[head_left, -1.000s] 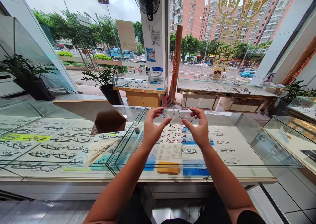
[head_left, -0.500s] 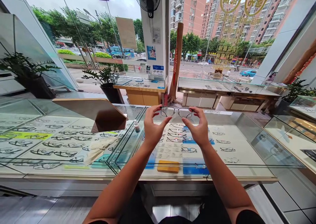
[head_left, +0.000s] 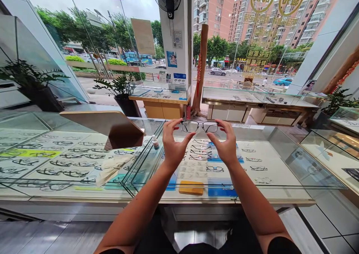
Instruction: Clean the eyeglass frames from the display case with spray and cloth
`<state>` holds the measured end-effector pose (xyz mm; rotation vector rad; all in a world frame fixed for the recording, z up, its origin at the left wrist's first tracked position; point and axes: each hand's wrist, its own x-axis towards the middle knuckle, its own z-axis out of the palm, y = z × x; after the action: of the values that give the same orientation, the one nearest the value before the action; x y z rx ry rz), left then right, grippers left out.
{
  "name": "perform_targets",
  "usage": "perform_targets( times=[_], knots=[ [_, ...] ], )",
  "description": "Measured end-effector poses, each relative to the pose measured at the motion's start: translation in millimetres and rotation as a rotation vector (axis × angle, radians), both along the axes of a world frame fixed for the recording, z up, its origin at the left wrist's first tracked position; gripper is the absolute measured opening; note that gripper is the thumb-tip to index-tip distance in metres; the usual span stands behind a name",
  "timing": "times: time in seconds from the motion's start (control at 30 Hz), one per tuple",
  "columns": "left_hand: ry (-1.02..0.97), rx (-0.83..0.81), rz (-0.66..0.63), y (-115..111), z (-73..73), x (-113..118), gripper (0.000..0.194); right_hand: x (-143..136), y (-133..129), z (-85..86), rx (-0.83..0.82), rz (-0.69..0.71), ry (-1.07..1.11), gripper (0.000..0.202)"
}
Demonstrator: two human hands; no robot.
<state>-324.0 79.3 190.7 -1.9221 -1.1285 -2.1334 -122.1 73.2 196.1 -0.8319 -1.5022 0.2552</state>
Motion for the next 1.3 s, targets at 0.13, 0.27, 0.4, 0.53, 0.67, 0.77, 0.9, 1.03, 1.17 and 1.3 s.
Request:
perform_targets(
  times=[0.13,0.27,0.4,0.53,0.67,0.77,0.9,1.03,1.17,1.3],
  knots=[
    [-0.114,-0.134,-0.175,11,-11.3,-1,0.058,-1,-4,1.0,0.077,-0.09,-0.06,0.046],
    [-0.152,-0.186,-0.229,13,-17.9,0,0.06,-1,-6,0.5,0.106,-0.133,-0.093,0.045],
    [-0.142,-0.211,-0.211,11,-20.3,2,0.065,-1,-3,-2.9,0.133,-0.143,-0.109,0.045],
    [-0.153,-0.199,-0.166,12,-24.0,7,0.066,-1,0,-7.9,0.188,-0.162,-0.134,0.044],
    [-0.144,-0.169,-0.123,16,-27.6,11,0.065,-1,3,-12.9,0.209,-0.154,-0.138,0.046],
    [-0.112,-0.119,-0.063,20,-29.5,10,0.063,1,13,-18.7,0.148,-0.085,-0.054,0.053],
    [-0.043,-0.02,0.029,31,-34.7,8,0.062,7,38,-31.3,-0.053,0.041,0.161,0.04],
    [-0.006,0.008,0.037,53,-46.5,5,0.061,10,68,-46.9,-0.208,0.131,0.26,0.038],
    [-0.005,-0.003,0.015,83,-64.6,5,0.06,9,94,-63.5,-0.278,0.162,0.283,0.039],
    [0.002,-0.028,-0.003,113,-87.7,4,0.059,4,118,-81.5,-0.364,0.237,0.344,0.043]
  ],
)
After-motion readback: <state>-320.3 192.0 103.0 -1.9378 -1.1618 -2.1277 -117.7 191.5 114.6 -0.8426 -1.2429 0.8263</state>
